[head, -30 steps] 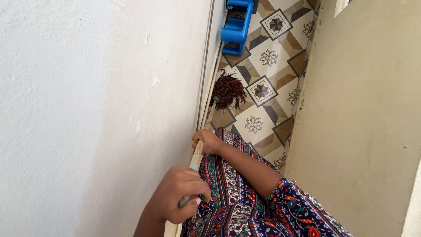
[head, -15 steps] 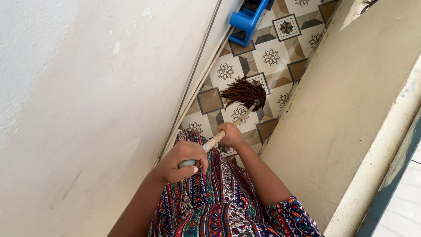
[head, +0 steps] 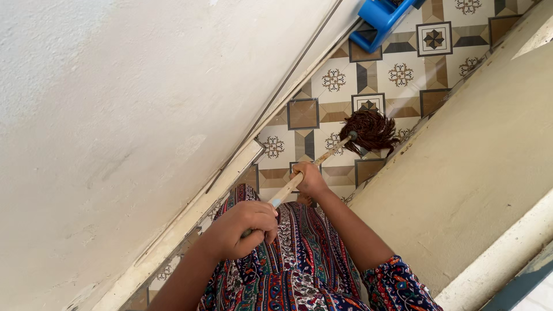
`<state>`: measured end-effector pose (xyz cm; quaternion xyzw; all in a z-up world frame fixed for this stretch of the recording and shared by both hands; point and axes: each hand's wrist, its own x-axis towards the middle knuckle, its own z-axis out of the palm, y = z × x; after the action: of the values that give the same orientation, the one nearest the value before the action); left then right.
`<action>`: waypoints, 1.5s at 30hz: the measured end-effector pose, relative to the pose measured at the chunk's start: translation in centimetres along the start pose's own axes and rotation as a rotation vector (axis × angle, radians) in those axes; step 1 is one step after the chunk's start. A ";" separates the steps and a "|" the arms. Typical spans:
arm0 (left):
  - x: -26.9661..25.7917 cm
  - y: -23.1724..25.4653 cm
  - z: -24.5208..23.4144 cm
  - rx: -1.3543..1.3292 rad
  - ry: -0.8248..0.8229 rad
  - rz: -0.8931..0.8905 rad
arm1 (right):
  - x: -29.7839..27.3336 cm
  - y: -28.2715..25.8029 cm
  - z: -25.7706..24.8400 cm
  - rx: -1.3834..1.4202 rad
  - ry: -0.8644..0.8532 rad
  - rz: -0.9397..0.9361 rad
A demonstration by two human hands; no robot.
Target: The person wipes a window screen with a cloth, then moves to the balcony floor and sweeps the tiled area with a broom. They briefly handle a decorative tile on the railing before resuming sweeping.
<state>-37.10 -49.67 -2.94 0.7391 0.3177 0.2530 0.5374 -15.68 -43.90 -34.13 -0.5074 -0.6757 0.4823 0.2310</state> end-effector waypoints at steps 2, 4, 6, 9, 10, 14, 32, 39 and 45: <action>-0.8 1.4 0.1 0.077 0.023 0.015 | 1.4 -1.6 1.3 -0.030 -0.018 -0.139; -1.3 2.9 0.0 0.138 0.014 -0.025 | 2.3 -3.5 2.5 -0.021 -0.056 -0.235; -2.0 4.6 -0.2 0.178 -0.027 -0.129 | 2.8 -6.0 4.1 0.035 -0.123 -0.283; -2.9 7.0 -1.3 0.222 -0.009 -0.152 | 1.9 -9.8 5.7 0.053 -0.358 -0.136; -3.3 7.7 -1.9 0.214 0.006 -0.165 | 1.6 -11.1 6.4 0.074 -0.439 -0.174; -4.4 8.9 -4.0 0.144 0.117 -0.147 | 1.7 -14.0 7.0 0.047 -0.694 -0.182; 0.3 -1.7 -3.2 -0.066 -0.003 0.261 | 0.4 -1.3 0.1 -0.158 -0.167 0.098; -3.1 -5.5 -5.4 -0.247 -0.030 0.045 | 2.3 -0.5 3.3 -0.217 -0.162 0.029; -4.5 0.5 -11.2 0.007 0.039 -0.020 | 7.9 -7.0 8.5 -0.098 -0.209 -0.128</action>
<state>-48.02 -46.00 0.72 0.7327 0.3362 0.2609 0.5311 -28.70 -40.40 -32.98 -0.4211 -0.7498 0.4831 0.1646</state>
